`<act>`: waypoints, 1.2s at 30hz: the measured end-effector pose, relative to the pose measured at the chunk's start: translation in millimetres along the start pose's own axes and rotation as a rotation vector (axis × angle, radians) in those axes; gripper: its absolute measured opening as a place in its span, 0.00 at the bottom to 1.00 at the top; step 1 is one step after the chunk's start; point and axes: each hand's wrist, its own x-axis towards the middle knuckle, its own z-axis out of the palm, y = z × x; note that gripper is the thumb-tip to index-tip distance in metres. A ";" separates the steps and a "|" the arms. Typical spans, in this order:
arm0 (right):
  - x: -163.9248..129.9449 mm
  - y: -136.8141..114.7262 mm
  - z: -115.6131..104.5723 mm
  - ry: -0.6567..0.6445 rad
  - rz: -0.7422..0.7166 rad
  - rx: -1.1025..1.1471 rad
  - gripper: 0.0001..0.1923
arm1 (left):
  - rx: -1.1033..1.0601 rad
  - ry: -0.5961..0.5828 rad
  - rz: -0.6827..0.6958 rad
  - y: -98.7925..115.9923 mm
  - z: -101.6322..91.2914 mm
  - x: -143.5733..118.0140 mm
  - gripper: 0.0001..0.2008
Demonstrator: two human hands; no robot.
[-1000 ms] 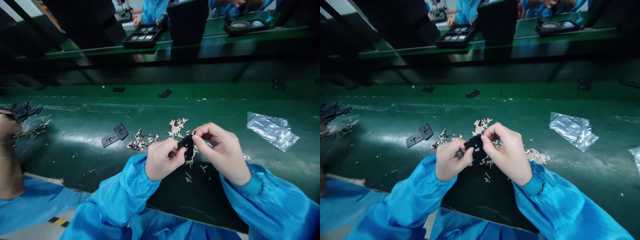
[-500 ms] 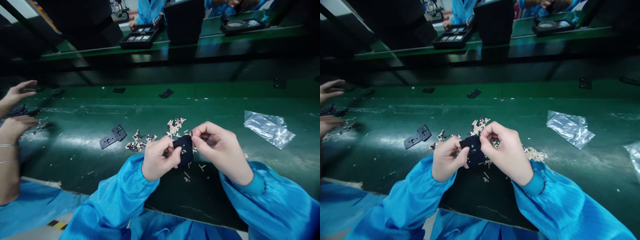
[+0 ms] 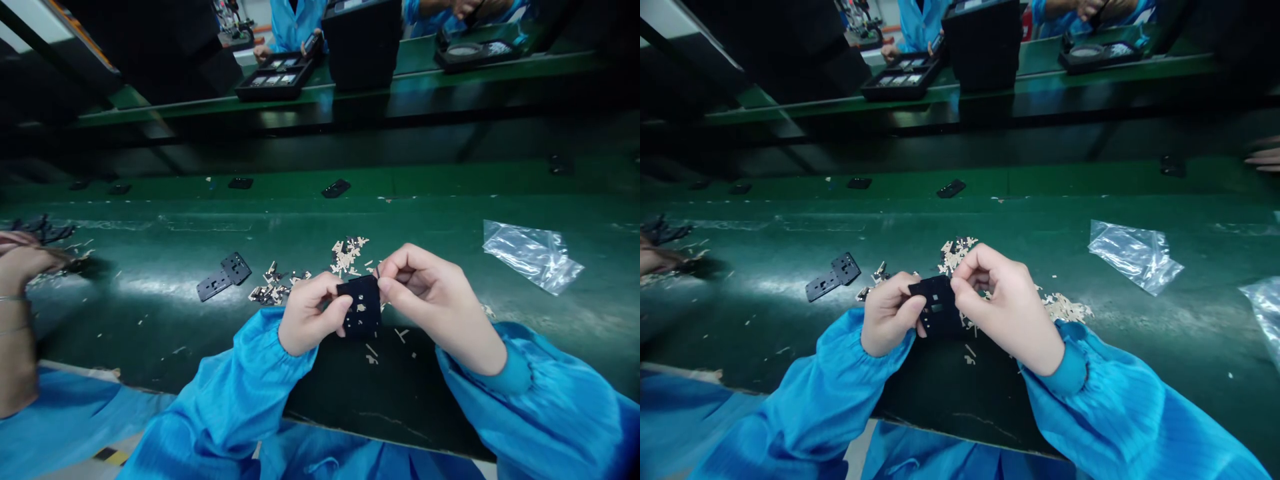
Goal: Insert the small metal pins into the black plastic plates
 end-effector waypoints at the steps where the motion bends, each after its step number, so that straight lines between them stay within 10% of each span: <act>1: -0.3 -0.8 -0.2 -0.016 0.009 0.055 0.04 | -0.056 -0.001 -0.026 -2.6 -0.8 -0.3 0.08; 19: -10.8 -3.8 0.1 -0.070 -0.261 -0.001 0.05 | -0.348 -0.101 -0.105 -5.2 -2.1 3.3 0.07; 36: -8.9 -7.2 4.2 -0.221 -0.118 0.061 0.05 | -0.210 -0.222 -0.079 -4.7 -2.9 14.8 0.14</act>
